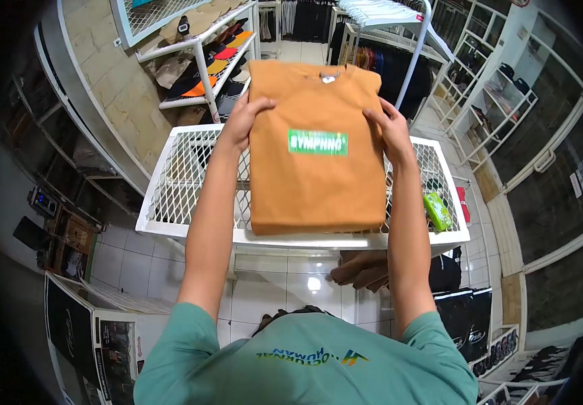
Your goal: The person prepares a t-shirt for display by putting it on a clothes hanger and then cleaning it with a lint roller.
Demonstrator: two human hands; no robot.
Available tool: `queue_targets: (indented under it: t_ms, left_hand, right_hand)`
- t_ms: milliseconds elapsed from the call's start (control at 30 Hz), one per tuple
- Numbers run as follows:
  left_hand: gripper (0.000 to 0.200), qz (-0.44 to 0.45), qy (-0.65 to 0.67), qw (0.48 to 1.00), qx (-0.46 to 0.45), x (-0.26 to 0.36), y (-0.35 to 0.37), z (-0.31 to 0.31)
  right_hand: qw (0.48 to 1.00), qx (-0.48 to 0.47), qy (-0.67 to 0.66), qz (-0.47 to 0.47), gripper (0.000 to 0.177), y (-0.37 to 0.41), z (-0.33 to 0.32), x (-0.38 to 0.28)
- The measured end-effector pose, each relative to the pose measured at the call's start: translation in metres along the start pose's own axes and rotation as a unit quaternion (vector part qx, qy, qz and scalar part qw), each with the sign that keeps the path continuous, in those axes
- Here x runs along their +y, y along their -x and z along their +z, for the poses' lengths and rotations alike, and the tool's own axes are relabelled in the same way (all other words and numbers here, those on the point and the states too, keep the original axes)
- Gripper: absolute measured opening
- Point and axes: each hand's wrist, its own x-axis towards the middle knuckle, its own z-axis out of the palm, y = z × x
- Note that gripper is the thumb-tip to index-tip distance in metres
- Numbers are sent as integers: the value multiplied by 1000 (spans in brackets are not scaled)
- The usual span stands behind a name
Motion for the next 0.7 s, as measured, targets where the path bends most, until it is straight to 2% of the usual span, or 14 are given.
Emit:
queue_targets:
  t_ms: [67, 100, 167, 233, 267, 333, 400, 467, 500, 533, 567, 600, 667, 700]
  left_hand:
    - [43, 22, -103, 992, 69, -24, -29, -20]
    - [49, 49, -177, 981, 69, -55, -42, -42]
    - [69, -117, -340, 927, 103, -66, -6, -38]
    - [99, -129, -422, 888, 130, -99, 23, -54]
    - [99, -134, -415, 889, 142, -112, 40, -60]
    - [97, -138, -435, 883, 114, -94, 90, -41]
    - [96, -151, -449, 872, 122, -75, 135, -14]
    - [100, -48, -551, 831, 57, -70, 171, 1]
    - [100, -49, -551, 831, 59, -74, 179, 1]
    - [97, 1, -580, 813, 53, -79, 188, 0]
    - [94, 53, -608, 791, 47, -81, 193, -1]
    - [94, 52, -609, 790, 48, -83, 194, -4]
    - [94, 78, -602, 793, 51, -85, 188, -4]
    - [87, 2, -553, 831, 51, -62, 184, 12]
  right_hand:
    - [999, 21, 17, 22, 67, -33, -15, 39]
    - [994, 17, 55, 90, 75, -40, -30, 69]
    - [976, -15, 126, 176, 91, -28, -50, 108]
    - [964, -13, 178, 194, 98, 26, -44, 102]
    - [963, 2, 186, 197, 101, 45, -48, 113]
    - [945, -25, 244, 215, 101, 88, -38, 73]
    - [942, -34, 270, 195, 99, 119, -34, 56]
    - [963, -83, 225, 126, 97, 144, -43, 70]
    - [936, -129, 315, 89, 99, 155, -37, 49]
    - [936, -132, 314, 93, 99, 160, -41, 57]
    - [926, -150, 345, 34, 99, 161, -47, 68]
    - [912, -166, 374, -27, 99, 163, -45, 67]
    - [918, -167, 359, 0, 96, 161, -43, 57]
    - [942, -180, 282, 35, 93, 158, -40, 50]
